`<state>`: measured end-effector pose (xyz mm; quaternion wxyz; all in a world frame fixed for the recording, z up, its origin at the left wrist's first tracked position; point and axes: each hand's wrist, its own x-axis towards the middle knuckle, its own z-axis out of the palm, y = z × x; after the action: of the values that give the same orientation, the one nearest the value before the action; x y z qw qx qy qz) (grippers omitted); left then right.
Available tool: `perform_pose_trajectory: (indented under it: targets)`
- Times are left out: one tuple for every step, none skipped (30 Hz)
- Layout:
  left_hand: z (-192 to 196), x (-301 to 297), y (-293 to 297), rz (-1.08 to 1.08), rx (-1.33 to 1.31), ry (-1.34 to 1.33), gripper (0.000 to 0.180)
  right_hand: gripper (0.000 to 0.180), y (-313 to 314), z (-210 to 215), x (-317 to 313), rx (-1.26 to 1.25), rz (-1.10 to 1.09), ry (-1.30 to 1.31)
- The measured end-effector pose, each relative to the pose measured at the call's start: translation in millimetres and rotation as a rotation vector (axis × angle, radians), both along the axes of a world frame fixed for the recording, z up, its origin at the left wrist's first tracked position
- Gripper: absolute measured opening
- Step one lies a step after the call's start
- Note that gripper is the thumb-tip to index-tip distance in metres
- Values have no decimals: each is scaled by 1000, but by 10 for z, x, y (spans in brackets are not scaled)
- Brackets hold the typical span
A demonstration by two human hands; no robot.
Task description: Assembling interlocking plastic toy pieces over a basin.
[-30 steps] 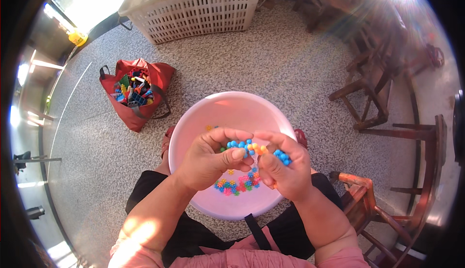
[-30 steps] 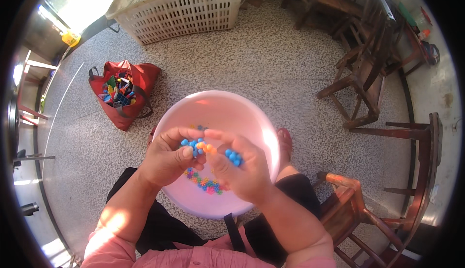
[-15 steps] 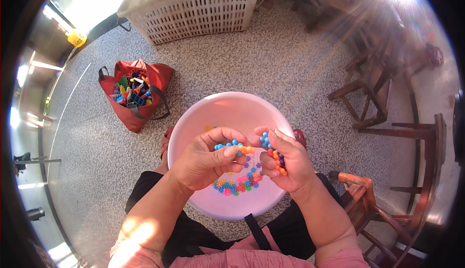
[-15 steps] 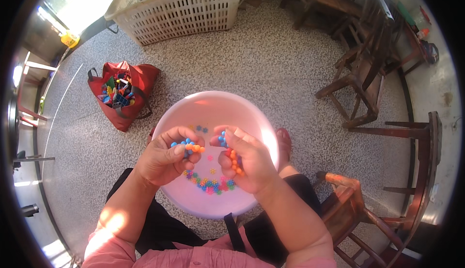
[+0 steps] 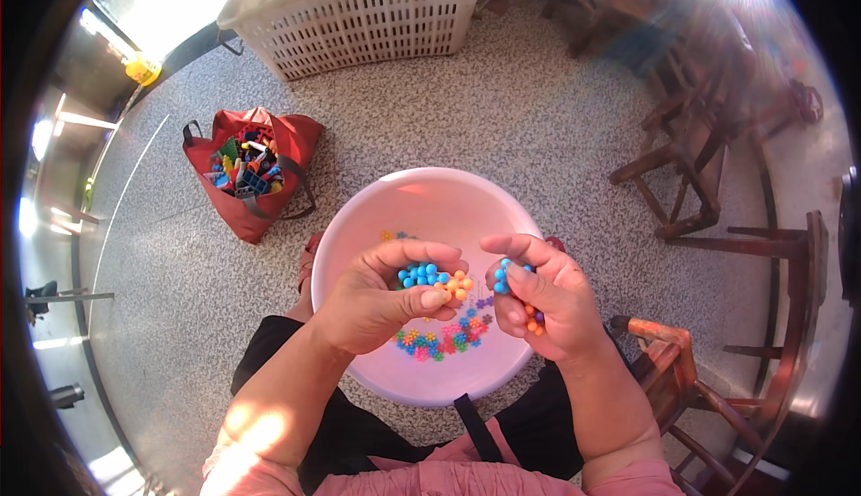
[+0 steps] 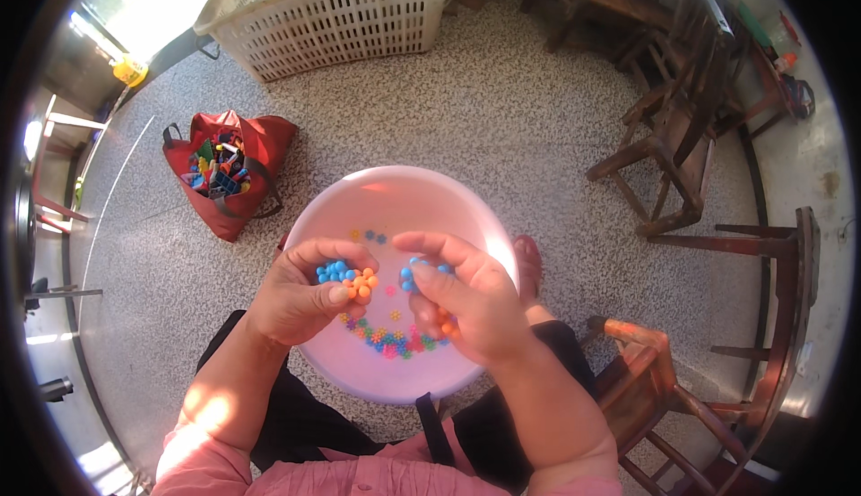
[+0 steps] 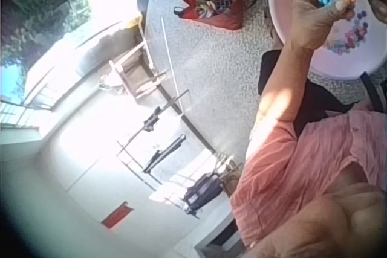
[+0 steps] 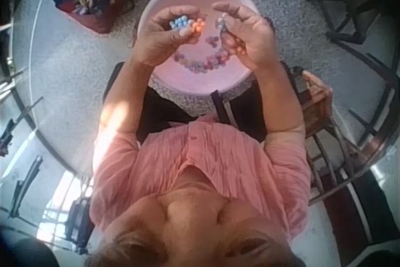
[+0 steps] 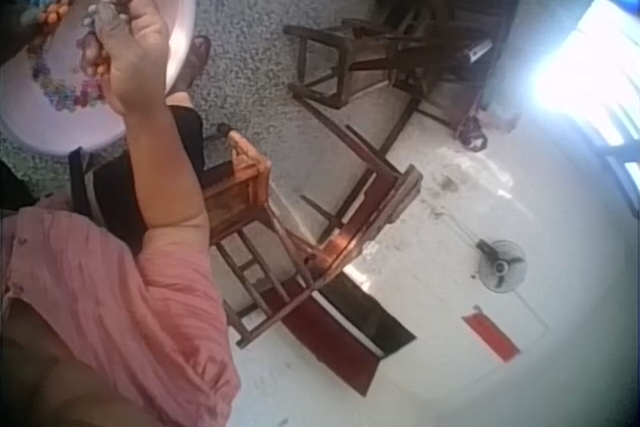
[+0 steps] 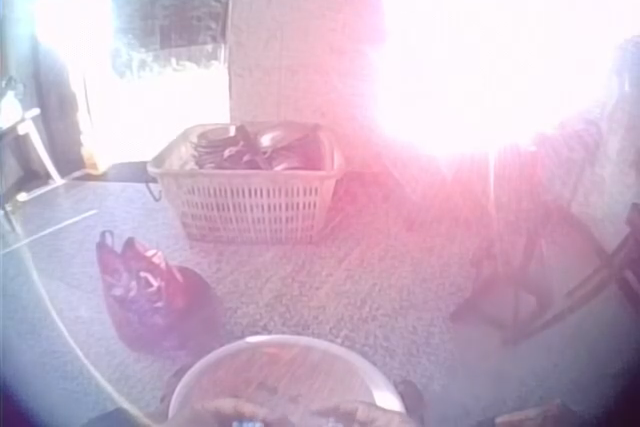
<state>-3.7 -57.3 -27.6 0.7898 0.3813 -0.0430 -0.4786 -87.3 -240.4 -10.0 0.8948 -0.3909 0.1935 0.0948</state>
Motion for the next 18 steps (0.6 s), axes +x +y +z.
perform_pose_trajectory:
  targets:
    - [16,-1,-6,15,79,13,29,22,-6,12,-10,1,6,12]
    - [11,-3,-11,14,79,15,29,20,-12,11,-20,3,11,25]
    - [18,-7,-17,20,52,-38,30,20,-22,-3,-34,3,10,24]
    - [23,-11,-23,25,25,-91,31,19,-31,-34,-52,-13,34,-10]
    - [3,-15,-32,25,25,-91,31,17,-35,-49,-67,-29,59,-43]
    - [-38,-17,-38,42,-25,-156,32,17,-27,-50,-76,-28,59,-44]
    - [-58,-20,-41,59,-75,-221,32,17,-17,-50,-84,-119,38,-81]
    - [-36,-24,-38,60,-74,-222,32,17,-5,-49,-92,-211,16,-118]
    - [-6,-27,-40,66,-23,-229,33,17,11,-50,-98,-210,16,-116]
    - [11,-29,-42,73,29,-236,34,18,33,-43,-103,-388,-16,-149]
    - [11,-31,-44,72,29,-235,34,18,50,-35,-108,-565,-47,-182]
    - [16,-33,-41,76,47,-239,34,18,62,-25,-115,-564,-47,-182]
    - [17,-34,-39,80,65,-242,34,18,72,-16,-122,-630,-57,-234]
    - [1,-32,-38,80,66,-242,34,18,77,-10,-125,-695,-67,-287]
    - [-23,-29,-38,91,74,-312,32,18,75,-1,-122,-696,-67,-286]
    - [-35,-27,-39,102,82,-381,31,18,70,7,-111,-871,-74,-392]
    - [-27,-28,-41,102,82,-380,31,17,65,13,-100,-1046,-81,-497]
    - [-20,-28,-42,103,91,-386,30,17,60,10,-88,-1045,-81,-497]
